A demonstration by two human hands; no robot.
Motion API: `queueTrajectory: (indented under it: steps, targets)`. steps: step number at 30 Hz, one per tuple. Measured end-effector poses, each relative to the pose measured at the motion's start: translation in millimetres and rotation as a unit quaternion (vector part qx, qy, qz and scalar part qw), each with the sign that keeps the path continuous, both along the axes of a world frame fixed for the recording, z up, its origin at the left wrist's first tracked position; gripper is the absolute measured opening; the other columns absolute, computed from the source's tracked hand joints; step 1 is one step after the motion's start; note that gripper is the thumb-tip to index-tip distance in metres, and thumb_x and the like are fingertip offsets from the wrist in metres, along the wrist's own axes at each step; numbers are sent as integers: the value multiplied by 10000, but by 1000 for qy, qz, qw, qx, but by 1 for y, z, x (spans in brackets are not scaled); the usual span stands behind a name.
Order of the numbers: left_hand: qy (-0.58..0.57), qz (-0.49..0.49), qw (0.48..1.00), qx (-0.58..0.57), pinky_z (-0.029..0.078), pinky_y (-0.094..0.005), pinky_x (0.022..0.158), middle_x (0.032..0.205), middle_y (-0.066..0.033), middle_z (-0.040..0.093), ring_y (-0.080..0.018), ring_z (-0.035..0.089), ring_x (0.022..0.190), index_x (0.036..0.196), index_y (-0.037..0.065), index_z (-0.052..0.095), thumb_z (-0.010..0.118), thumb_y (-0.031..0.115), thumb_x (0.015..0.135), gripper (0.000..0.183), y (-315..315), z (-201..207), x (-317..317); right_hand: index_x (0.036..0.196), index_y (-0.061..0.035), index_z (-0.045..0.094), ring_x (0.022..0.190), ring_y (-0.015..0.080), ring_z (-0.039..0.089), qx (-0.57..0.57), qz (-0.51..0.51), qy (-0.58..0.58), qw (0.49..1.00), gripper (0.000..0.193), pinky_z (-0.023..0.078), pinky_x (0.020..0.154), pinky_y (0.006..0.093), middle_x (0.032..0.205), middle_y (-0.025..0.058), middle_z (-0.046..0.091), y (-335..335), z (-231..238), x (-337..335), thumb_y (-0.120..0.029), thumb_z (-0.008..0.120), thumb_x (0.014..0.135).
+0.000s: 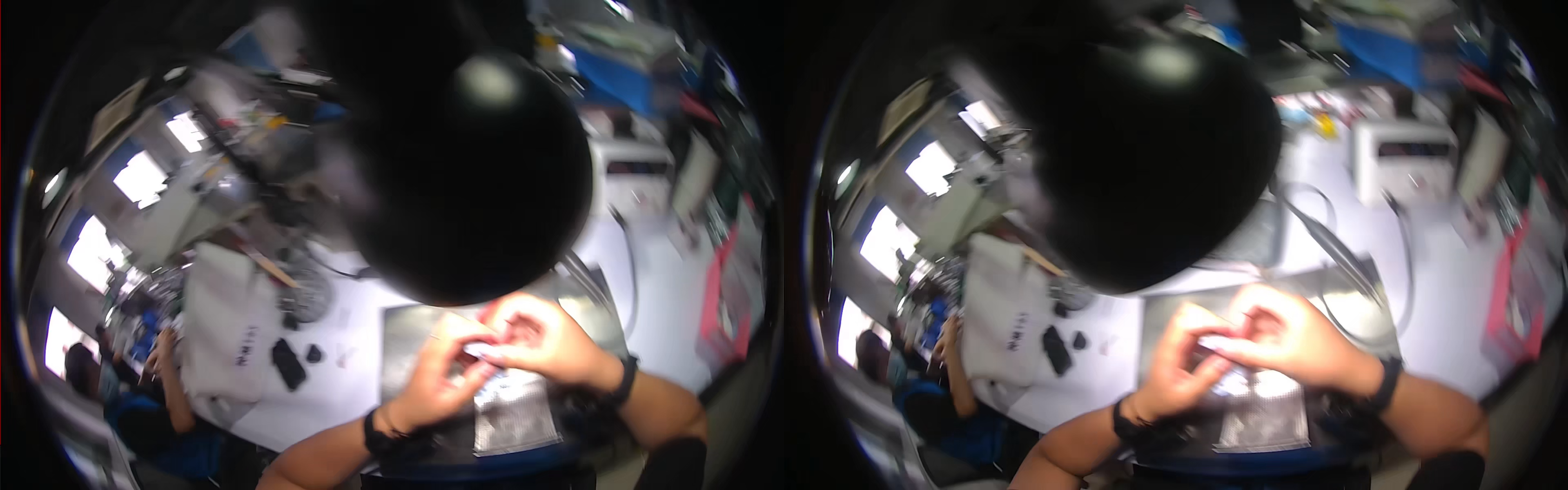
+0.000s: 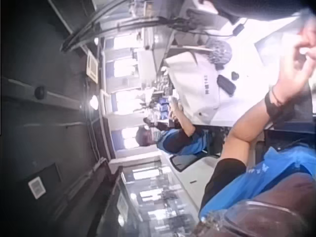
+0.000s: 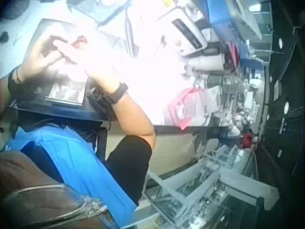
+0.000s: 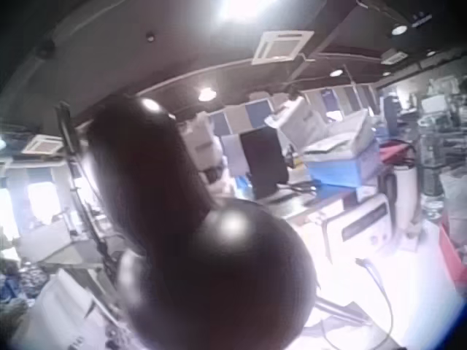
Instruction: The recorder is polishing and refining a dental prosthetic or denture model using a rotary tool and wax.
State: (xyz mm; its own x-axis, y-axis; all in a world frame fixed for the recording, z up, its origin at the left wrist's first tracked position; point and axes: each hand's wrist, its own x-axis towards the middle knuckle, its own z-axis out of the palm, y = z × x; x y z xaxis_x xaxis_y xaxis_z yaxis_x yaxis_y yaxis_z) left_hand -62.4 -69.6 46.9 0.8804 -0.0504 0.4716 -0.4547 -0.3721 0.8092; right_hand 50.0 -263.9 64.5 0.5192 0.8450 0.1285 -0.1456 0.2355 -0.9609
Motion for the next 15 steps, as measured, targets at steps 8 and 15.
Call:
queueTrajectory:
  steps: [8, 15]
  targets:
    - [3, -25, 998, -58, 486, -288, 873, 1113, -112, 584, -158, 578, 968, 1206, 9, 629, 709, 24, 985, 236, 1, -3, 3, 1053, -30, 575, 874, 74, 671, 29, -2, 90, 996, 203, 554, 751, 234, 941, 37, 669, 0, -1, 1, -155, 733, 1028]
    - [119, 43, 975, -185, 606, -290, 839, 1189, -105, 521, -152, 666, 939, 1153, -63, 538, 610, -73, 1024, 147, 9, 0, 17, 1011, -12, 653, 734, 86, 647, -135, -172, -284, 934, 114, 518, 662, 267, 906, 43, 677, -7, 8, 22, -66, 729, 944]
